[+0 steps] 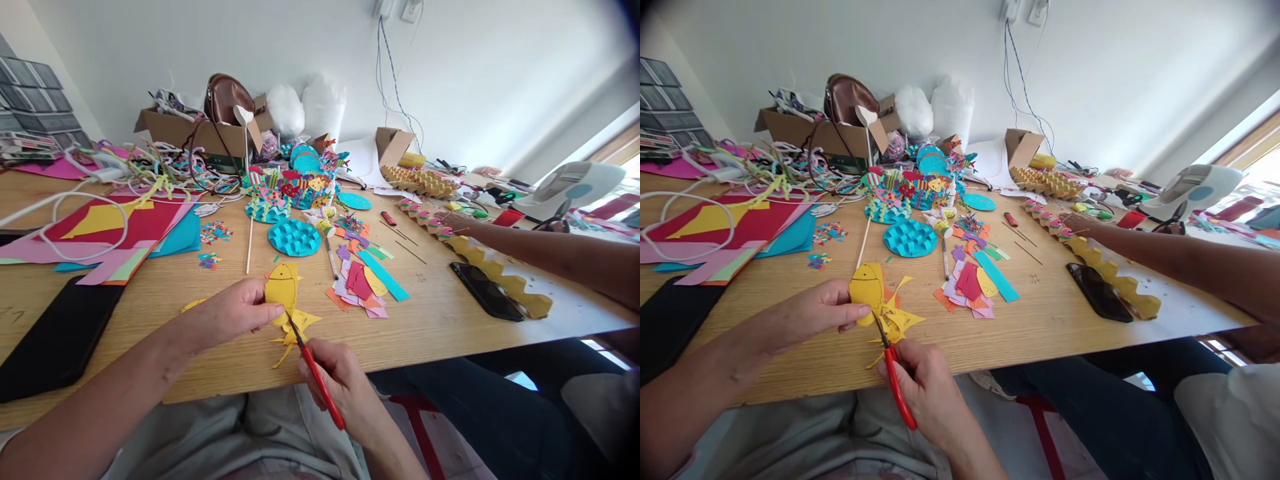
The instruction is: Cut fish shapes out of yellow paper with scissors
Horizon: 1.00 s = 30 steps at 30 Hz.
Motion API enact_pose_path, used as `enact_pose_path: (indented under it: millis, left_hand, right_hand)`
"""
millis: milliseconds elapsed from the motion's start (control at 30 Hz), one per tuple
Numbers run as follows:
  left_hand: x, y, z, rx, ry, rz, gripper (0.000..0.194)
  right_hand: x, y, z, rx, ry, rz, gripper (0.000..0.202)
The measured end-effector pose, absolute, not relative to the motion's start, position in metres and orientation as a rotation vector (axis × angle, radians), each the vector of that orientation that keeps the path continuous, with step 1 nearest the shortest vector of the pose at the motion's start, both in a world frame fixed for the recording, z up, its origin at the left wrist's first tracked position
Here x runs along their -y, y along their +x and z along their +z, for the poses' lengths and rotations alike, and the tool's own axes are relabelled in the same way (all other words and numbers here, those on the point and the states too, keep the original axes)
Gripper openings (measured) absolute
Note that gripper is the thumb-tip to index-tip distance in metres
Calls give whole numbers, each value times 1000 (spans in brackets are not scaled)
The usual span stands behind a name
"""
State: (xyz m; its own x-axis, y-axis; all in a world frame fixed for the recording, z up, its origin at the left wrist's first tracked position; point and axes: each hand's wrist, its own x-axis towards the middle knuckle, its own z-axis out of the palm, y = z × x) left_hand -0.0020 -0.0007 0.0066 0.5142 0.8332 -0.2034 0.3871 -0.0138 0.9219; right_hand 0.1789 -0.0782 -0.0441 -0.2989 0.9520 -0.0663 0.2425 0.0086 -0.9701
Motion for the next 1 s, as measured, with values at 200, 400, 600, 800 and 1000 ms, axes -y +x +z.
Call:
enact_pose_path:
  millis: [200,400,600,800,1000]
  left_hand:
    - [-2,-5,4,-1050,1645,464,23]
    - [-3,-4,4,-1069,1666,474,22]
    - [-2,-3,4,-1059,1672,428,21]
    - [-3,-3,0,-1057,1640,451,20]
    - [-1,-2,3,-1069,1575,559,22]
  right_hand:
    - [79,180,-45,1635,-1259,1301,42]
    - [79,179,-43,1627,-1265,1312,43]
    - [79,181,-42,1633,-1258,1322,42]
    - [79,182,-44,1643,-1236,1327,41]
    - [79,183,-45,1652,-1242,1316,41]
